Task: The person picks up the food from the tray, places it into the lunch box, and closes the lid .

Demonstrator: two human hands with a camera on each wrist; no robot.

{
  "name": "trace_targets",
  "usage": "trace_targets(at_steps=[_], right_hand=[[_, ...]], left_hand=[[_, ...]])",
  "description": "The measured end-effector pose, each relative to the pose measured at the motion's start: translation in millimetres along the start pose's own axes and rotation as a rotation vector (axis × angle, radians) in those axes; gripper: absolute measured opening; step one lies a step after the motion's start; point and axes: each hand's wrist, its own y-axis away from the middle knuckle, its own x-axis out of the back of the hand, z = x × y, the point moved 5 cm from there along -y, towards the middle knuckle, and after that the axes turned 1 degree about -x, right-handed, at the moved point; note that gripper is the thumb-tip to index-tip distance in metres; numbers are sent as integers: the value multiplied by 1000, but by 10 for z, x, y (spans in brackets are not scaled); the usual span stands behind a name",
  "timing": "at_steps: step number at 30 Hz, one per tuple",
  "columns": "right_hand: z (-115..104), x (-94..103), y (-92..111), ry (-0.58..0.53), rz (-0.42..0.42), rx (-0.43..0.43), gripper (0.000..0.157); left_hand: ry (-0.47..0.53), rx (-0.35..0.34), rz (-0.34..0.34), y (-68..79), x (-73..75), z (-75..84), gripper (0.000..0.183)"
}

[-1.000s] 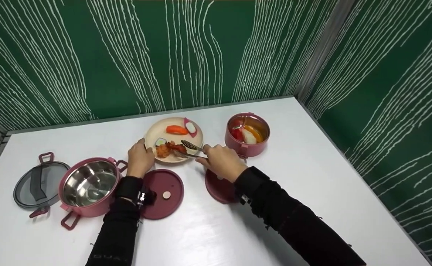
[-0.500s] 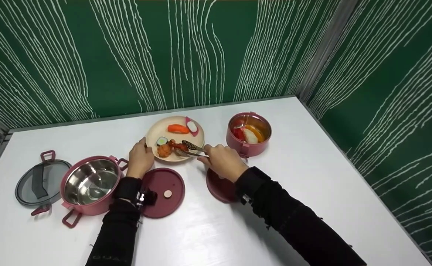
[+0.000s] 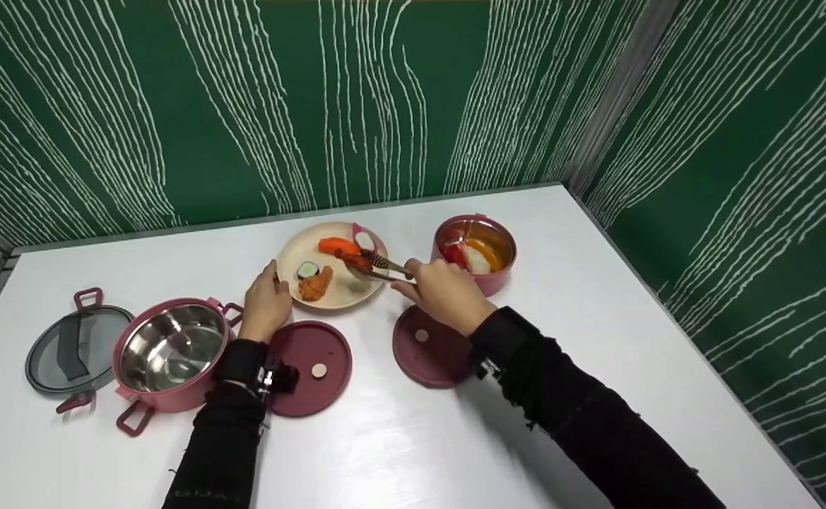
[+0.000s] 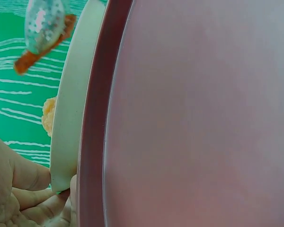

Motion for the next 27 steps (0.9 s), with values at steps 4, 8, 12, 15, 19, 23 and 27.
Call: trace_targets(at_steps=[4, 8, 12, 15, 19, 23, 27], right_hand=[[110, 135, 10, 11, 39, 3, 40], [224, 267, 37, -2, 78, 9, 37], [374, 404, 77, -12, 90, -38, 38], [503, 498, 101, -4, 81, -73, 40], [694, 603, 141, 0, 52, -118, 41], [883, 688, 197, 19, 61, -152, 41], [1043, 726, 255, 51, 89, -162, 38]], left_hand=[[-1, -10, -7, 6, 4, 3, 55], [1, -26, -5, 21, 10, 11, 56], [4, -27, -4, 22, 16, 13, 56], [4, -18, -10, 15, 16, 12, 56], [5, -12, -17, 9, 14, 9, 55], [10, 3, -23, 13, 10, 8, 57], [14, 19, -30, 21, 6, 16, 58]])
